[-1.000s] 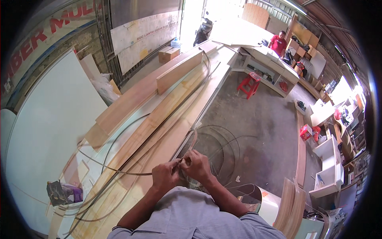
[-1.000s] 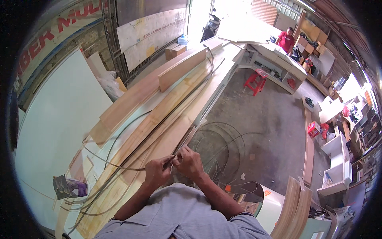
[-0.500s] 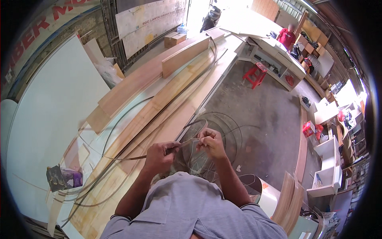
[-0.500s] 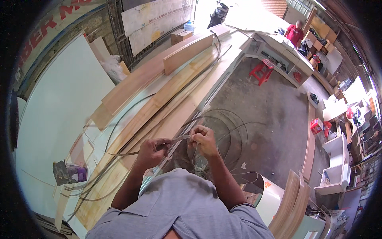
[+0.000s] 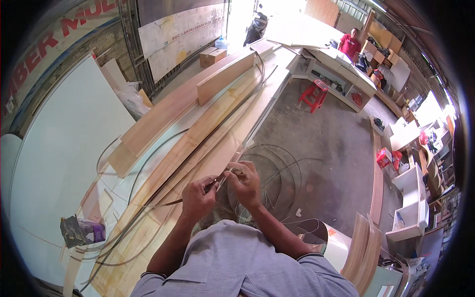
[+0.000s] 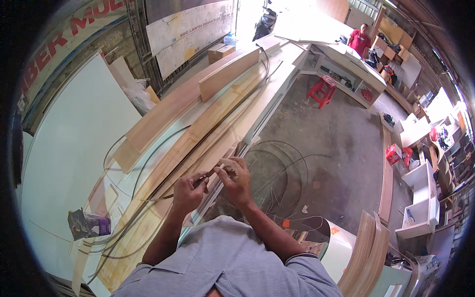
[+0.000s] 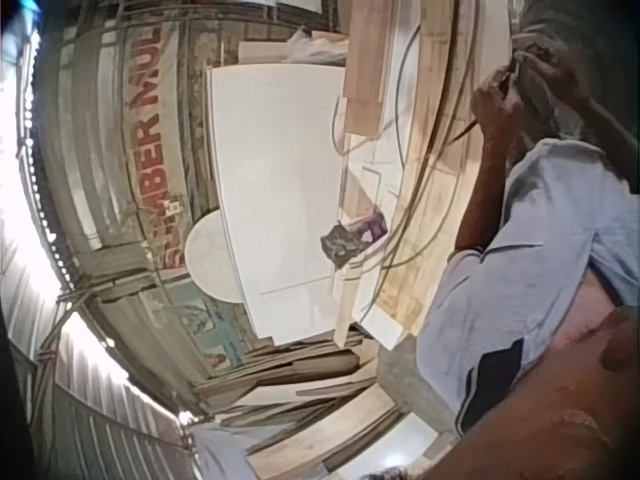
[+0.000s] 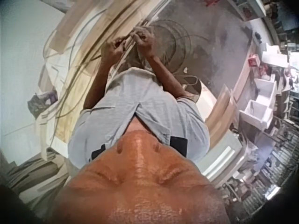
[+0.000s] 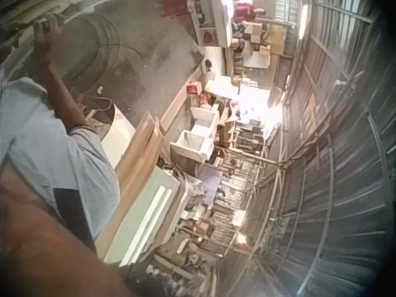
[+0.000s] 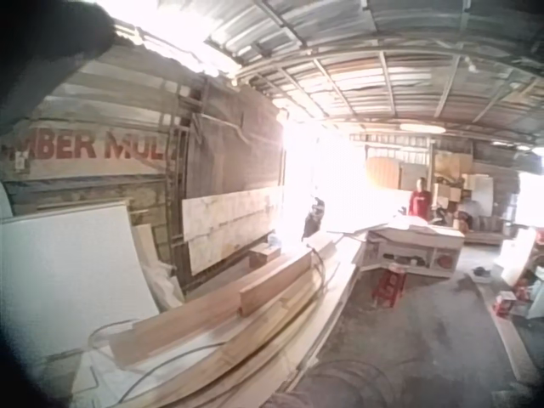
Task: The person handles a thin strip of wood veneer, pulling it from a long piece and folding or bending it by hand.
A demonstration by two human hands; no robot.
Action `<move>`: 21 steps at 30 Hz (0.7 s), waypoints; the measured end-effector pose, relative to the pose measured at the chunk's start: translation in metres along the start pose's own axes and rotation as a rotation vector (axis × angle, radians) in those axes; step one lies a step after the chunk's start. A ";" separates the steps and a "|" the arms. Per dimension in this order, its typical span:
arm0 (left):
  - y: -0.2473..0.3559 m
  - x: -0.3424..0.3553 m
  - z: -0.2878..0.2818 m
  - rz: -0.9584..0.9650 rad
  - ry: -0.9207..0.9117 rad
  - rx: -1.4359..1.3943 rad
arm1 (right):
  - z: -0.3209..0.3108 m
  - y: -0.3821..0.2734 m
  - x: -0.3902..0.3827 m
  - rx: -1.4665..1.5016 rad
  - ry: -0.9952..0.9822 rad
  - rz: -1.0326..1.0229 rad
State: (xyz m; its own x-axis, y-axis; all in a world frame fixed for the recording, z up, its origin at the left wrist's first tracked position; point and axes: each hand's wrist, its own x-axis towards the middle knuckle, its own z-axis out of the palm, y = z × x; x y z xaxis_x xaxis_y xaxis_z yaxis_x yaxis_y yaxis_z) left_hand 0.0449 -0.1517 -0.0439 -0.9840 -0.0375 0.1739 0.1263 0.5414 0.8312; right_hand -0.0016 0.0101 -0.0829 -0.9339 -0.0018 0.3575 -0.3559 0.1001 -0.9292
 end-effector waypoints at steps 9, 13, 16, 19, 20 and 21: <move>-0.005 0.007 0.009 -0.002 0.084 0.039 | -0.011 -0.006 0.028 -0.309 0.077 -0.287; -0.002 0.019 0.007 0.051 0.093 0.048 | -0.027 -0.005 0.064 -0.513 0.258 -0.374; 0.003 0.026 0.004 0.048 0.057 0.032 | -0.054 0.002 0.099 -0.569 0.400 -0.355; 0.006 0.029 -0.002 0.061 0.038 -0.012 | -0.092 0.005 0.133 -0.603 0.483 -0.345; 0.006 0.030 -0.003 0.075 0.029 -0.017 | -0.105 0.005 0.145 -0.634 0.524 -0.417; 0.006 0.030 -0.004 0.056 0.042 -0.050 | -0.117 0.005 0.157 -0.665 0.562 -0.488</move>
State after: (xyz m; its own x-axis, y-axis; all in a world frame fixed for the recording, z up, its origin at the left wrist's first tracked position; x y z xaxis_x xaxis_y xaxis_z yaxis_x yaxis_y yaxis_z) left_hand 0.0170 -0.1532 -0.0319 -0.9693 -0.0447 0.2419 0.1877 0.5011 0.8448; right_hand -0.1457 0.1271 -0.0205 -0.4775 0.2623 0.8386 -0.4449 0.7509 -0.4882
